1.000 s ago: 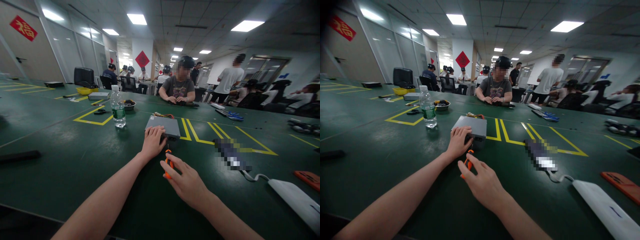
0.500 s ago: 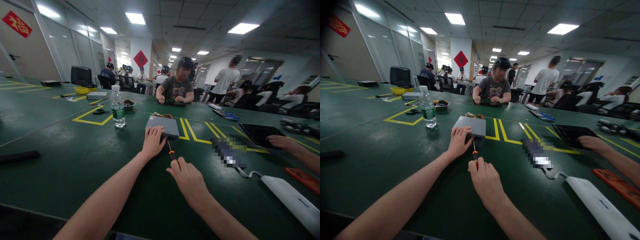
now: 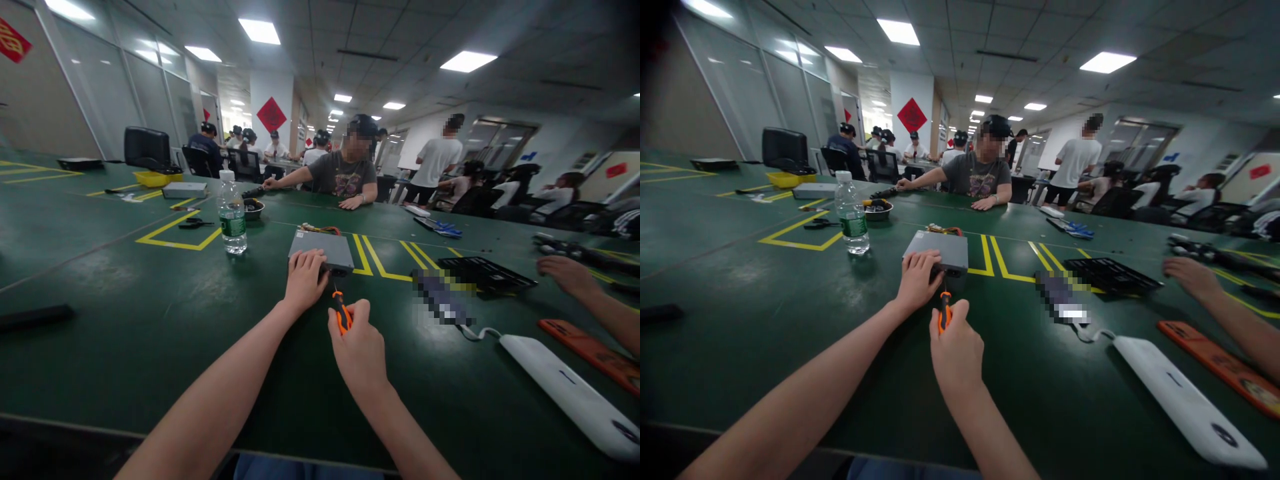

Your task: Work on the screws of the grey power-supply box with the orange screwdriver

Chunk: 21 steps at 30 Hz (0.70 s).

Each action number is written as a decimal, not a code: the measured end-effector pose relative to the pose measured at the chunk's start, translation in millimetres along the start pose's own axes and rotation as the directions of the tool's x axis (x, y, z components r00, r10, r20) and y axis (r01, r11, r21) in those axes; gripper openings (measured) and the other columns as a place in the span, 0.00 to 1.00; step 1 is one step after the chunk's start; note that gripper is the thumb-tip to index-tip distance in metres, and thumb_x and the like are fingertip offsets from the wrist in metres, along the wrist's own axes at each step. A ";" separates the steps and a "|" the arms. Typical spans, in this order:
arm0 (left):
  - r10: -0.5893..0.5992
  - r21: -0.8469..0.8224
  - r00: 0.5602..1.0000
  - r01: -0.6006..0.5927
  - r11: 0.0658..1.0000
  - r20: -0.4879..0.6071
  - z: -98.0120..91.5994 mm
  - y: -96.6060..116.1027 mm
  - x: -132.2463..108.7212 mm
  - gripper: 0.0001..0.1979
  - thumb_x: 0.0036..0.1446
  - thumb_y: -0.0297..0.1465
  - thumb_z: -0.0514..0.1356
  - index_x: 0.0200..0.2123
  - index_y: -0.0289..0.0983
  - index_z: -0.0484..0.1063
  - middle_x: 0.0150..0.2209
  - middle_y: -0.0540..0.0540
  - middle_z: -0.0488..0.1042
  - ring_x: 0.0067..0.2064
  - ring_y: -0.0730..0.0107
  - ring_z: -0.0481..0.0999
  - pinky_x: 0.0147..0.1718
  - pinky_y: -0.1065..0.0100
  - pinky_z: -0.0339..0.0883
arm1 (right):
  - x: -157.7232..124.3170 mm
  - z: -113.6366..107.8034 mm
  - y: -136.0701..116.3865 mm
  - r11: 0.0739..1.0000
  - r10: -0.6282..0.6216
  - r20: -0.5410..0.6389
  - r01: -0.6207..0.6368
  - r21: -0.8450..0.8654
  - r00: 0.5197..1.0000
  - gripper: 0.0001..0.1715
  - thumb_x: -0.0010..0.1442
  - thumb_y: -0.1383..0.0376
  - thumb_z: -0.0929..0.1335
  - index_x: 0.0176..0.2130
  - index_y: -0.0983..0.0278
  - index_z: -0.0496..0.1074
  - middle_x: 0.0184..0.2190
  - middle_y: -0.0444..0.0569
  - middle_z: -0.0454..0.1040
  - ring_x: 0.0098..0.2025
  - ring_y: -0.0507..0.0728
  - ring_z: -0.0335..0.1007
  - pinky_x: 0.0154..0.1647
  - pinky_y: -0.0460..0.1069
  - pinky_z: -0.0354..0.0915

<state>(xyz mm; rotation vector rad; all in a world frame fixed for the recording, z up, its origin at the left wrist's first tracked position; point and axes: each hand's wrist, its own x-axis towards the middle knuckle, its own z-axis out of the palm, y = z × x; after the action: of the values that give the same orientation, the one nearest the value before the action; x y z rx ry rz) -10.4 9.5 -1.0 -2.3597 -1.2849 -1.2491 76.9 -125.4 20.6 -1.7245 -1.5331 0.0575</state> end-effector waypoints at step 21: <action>-0.007 0.004 1.000 0.007 1.000 -0.020 -0.7 0.9 -0.1 0.12 0.54 0.30 0.54 0.43 0.41 0.65 0.50 0.47 0.69 0.54 0.63 0.63 0.57 0.56 0.48 | -0.6 13.1 -8.6 0.189 0.511 0.459 -0.615 0.765 0.727 0.16 0.52 0.59 0.68 0.27 0.62 0.57 0.18 0.35 0.61 0.15 0.43 0.52 0.11 0.37 0.45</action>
<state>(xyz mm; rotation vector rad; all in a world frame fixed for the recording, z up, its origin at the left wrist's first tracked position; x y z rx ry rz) -10.2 8.5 -0.4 -2.3358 -1.2899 -1.2671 63.0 -119.6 16.5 -1.2277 -0.5173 1.1835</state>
